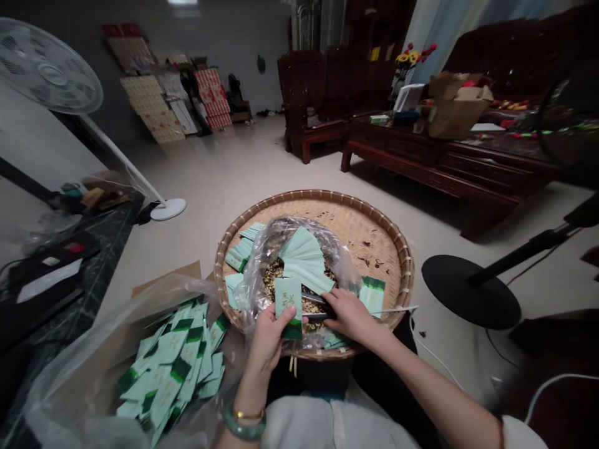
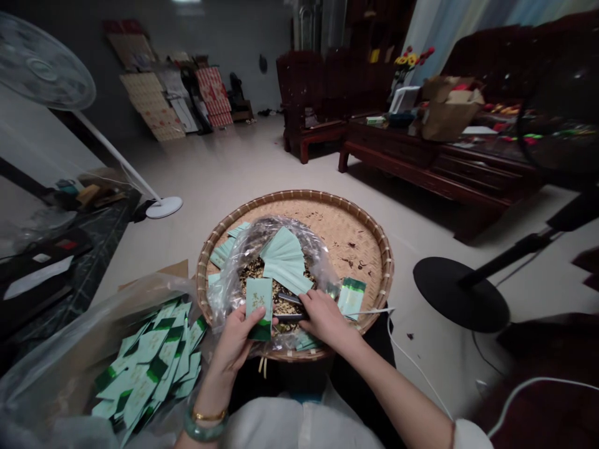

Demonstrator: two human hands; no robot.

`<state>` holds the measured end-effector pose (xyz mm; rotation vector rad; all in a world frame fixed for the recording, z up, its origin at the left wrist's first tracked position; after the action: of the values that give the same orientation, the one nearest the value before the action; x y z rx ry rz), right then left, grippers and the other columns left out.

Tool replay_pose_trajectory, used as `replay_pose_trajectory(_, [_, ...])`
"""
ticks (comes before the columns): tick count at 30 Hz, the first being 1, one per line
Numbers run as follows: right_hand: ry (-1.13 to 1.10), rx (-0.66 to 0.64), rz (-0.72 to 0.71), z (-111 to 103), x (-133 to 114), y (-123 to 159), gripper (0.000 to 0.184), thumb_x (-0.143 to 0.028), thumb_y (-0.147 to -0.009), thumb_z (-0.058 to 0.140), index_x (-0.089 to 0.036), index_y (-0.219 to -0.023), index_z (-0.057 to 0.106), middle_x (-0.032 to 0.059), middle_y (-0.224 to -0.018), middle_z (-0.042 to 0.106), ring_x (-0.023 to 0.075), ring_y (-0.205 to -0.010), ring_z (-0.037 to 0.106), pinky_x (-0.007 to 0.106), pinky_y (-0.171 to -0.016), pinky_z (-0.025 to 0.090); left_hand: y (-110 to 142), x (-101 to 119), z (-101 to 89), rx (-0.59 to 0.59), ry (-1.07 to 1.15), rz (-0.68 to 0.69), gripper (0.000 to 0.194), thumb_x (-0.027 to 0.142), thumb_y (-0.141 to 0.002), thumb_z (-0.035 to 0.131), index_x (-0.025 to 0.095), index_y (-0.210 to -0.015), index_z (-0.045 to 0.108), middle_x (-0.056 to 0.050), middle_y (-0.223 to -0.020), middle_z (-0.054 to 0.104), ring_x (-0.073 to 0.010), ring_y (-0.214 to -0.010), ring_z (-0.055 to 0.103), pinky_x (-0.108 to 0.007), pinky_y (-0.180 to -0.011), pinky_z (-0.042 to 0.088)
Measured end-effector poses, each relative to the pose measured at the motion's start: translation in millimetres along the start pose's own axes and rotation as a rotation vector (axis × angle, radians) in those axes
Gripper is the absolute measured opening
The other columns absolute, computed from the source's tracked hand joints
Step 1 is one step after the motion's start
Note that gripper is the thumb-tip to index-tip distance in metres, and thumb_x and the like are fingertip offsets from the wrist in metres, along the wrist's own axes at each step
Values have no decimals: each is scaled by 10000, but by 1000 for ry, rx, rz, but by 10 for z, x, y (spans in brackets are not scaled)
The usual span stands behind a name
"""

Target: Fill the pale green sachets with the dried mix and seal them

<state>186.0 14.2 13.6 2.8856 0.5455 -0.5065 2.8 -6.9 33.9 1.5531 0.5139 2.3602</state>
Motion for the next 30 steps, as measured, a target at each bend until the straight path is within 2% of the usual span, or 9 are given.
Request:
replay_pose_trajectory(4, [-280,51,-1,-165,190,-21,398,-295,-751,664,-159,-1123,618,122,-1047,637,251,-939,600,329,-806,453,-6,0,-81,35,-19,14,506,378,-500,851,99,-872,652,-74,-756,723,-179,-569,677,-255,-520,541])
replay_pose_trajectory(7, [-536,114,85,-377,304,-4,457,-394,-750,664,-151,-1136,631,117,-1094,658,263,-972,608,369,-858,456,-13,-8,-98,31,-50,23,492,386,-501,849,105,-856,658,-58,-724,715,-180,-565,676,-270,-560,544])
replay_pose_trajectory(10, [-711,21,127,-532,239,-10,509,-459,-736,664,-144,-1136,642,100,-1053,681,247,-900,627,350,-791,483,-3,-35,-37,-11,-125,25,455,393,-519,839,110,-827,661,-38,-671,701,-184,-554,670,-269,-546,532])
replay_pose_trajectory(13, [-741,-71,75,-613,63,-57,492,-468,-721,675,-154,-1099,663,76,-991,697,224,-824,629,312,-706,480,21,-55,44,-64,-200,42,423,395,-552,822,109,-821,665,-32,-651,694,-190,-566,672,-260,-537,521])
replay_pose_trajectory(17, [-700,-59,-3,-626,-81,-134,330,-409,-767,633,-151,-960,702,49,-852,706,204,-767,609,285,-657,441,42,-48,67,-73,-255,59,411,390,-571,813,107,-832,670,-45,-690,705,-180,-571,667,-246,-533,515])
replay_pose_trajectory(20, [-663,-10,-12,-593,-79,-163,299,-385,-779,624,-148,-943,704,47,-834,703,196,-747,591,280,-639,418,31,-47,37,-65,-236,58,424,398,-573,811,104,-844,670,-55,-712,712,-165,-554,653,-257,-549,526])
replay_pose_trajectory(23, [-702,10,54,-546,-31,-164,346,-411,-758,643,-147,-976,692,51,-842,693,179,-702,576,271,-599,423,7,-70,3,-41,-205,43,435,465,-595,778,109,-816,662,-42,-651,695,-157,-503,634,-249,-502,512])
replay_pose_trajectory(26, [-844,-66,145,-494,26,-151,470,-471,-708,680,-142,-1042,659,48,-834,659,132,-585,532,240,-487,416,-5,-90,-15,-15,-211,32,449,522,-602,750,120,-775,651,-22,-596,669,-148,-463,617,-226,-444,479])
replay_pose_trajectory(30, [-1017,-155,173,-453,83,-122,531,-535,-690,681,-125,-1025,644,11,-721,588,93,-530,473,197,-415,396,-6,-97,-13,-26,-190,47,437,521,-594,757,119,-731,652,-26,-622,676,-141,-497,613,-241,-479,508])
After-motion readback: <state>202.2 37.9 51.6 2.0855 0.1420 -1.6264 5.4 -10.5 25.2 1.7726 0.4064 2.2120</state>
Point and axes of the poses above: each hand's wrist, its own y-axis away from the middle knuckle, its own z-axis out of the palm, x = y × z, the point moved 2 cm from there along -y, towards the middle knuckle
